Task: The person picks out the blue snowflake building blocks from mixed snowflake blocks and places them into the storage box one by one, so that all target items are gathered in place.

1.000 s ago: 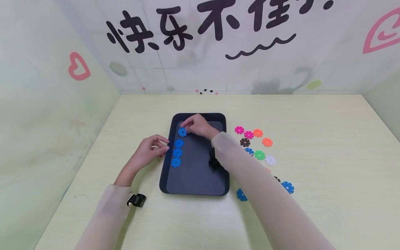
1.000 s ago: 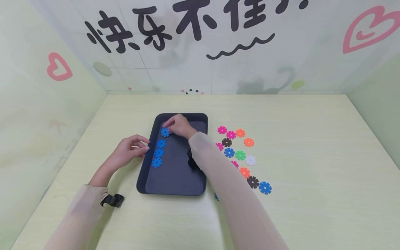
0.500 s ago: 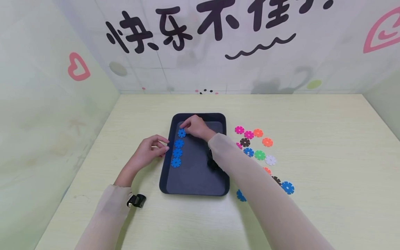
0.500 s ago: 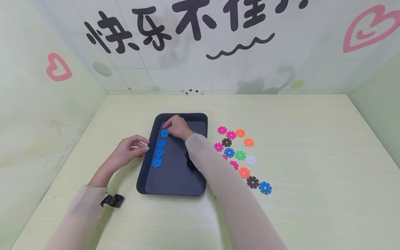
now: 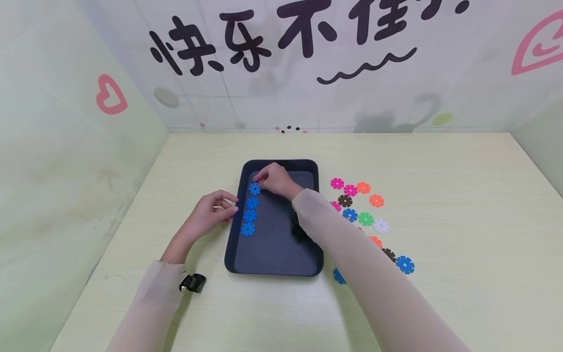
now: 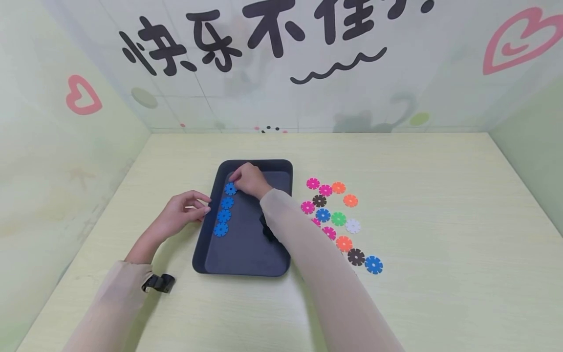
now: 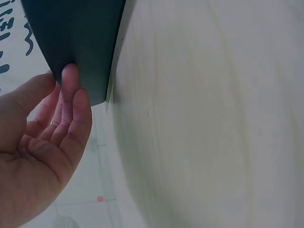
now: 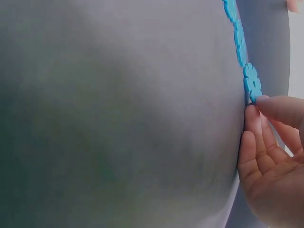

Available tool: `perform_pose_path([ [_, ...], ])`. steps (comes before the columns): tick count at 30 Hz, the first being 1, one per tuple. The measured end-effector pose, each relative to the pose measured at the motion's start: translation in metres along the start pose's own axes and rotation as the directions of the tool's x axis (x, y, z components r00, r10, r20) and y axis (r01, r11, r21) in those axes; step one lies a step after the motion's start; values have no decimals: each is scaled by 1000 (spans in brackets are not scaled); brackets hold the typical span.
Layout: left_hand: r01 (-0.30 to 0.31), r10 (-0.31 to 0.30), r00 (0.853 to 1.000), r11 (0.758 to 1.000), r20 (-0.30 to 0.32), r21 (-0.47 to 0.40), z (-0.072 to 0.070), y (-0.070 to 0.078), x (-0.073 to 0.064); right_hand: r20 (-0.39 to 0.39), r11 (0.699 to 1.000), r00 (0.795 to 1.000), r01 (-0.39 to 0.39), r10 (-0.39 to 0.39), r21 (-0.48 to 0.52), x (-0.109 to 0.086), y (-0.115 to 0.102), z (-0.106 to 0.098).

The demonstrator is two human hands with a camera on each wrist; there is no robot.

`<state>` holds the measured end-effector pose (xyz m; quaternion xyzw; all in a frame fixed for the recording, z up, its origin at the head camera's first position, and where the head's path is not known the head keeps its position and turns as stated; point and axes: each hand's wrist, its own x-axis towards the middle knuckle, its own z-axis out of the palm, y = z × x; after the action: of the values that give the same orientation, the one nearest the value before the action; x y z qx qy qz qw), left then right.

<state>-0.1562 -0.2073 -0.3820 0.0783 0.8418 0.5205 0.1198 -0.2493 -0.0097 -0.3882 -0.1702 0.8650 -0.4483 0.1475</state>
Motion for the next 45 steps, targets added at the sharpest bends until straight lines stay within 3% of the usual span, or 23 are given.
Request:
perform_pose_path([
  [15, -15, 15, 1000, 1000, -2, 5, 2, 3, 2, 7, 989, 1000, -28, 27, 142, -1, 0, -8],
  [21, -15, 15, 1000, 1000, -3, -1, 2, 4, 3, 6, 994, 1000, -4, 3, 112, 0, -2, -18],
  [29, -7, 7, 1000, 1000, -2, 1, 2, 3, 3, 30, 990, 996, 84, -88, 112, -7, -17, -42],
  [36, -3, 3, 1000, 1000, 0, 7, 1, 2, 1, 63, 987, 986, 150, -153, 49, -23, -27, -64],
  [45, -5, 5, 1000, 1000, -3, 6, 1, -2, 0, 103, 982, 977, 186, -184, -10, -48, -21, -93],
])
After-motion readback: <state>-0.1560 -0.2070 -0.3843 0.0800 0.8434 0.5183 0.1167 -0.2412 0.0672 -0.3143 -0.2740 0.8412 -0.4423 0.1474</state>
